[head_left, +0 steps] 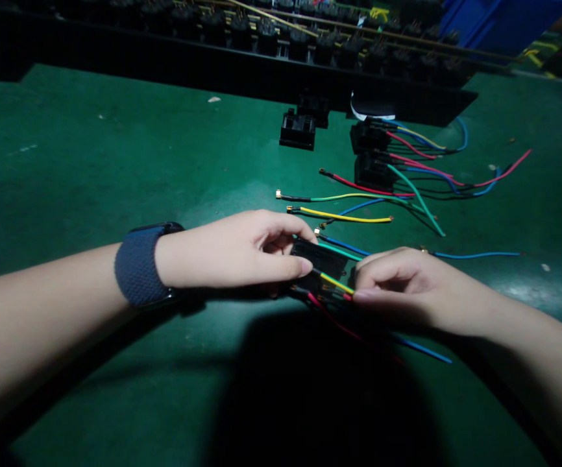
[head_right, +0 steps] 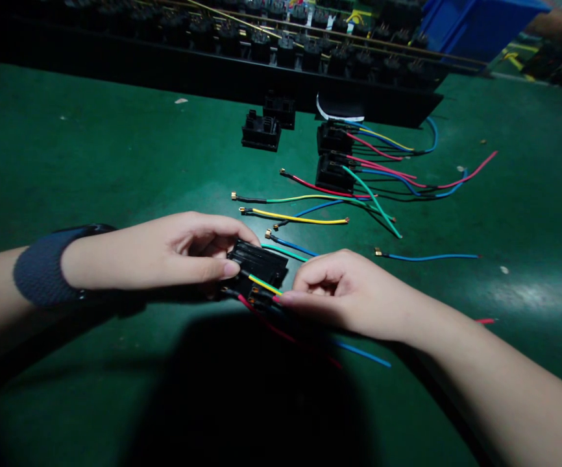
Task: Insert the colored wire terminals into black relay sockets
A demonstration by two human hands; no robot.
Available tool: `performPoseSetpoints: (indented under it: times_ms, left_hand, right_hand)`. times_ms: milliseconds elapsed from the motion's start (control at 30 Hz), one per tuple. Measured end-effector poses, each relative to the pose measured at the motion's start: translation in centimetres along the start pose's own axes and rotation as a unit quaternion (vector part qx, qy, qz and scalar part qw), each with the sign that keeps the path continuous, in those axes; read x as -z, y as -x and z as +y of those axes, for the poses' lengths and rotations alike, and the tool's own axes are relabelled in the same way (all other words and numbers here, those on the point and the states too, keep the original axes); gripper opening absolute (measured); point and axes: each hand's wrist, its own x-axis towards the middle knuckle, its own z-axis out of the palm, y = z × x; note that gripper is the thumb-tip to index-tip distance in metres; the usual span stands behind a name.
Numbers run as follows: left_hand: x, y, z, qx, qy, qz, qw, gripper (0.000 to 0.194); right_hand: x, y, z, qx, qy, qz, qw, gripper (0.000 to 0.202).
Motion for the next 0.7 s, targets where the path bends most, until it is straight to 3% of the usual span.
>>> performPoseSetpoints:
  times_ms: [300, 433, 700]
  left_hand:
    - [0.0, 0.06, 0.01, -0.009, 0.005, -0.007, 1.0, 0.027]
    - [-0.01, -0.01, -0.08, -0.011, -0.034, 0.015, 0.999, 0.029]
    - [0.05, 0.09, 0.55, 0.062, -0.035, 0.014, 0.997, 0.032]
  right_hand:
    - [0.14, -0.15, -0.04, -0.001, 0.007, -0.009, 1.0, 0.044]
    - [0.1, -0.13, -0.04, 0.0, 0.017, -0.006, 1.0, 0.044]
    - [0.25, -0.19, 0.21, 0.008, 0.039, -0.014, 0.999, 0.045]
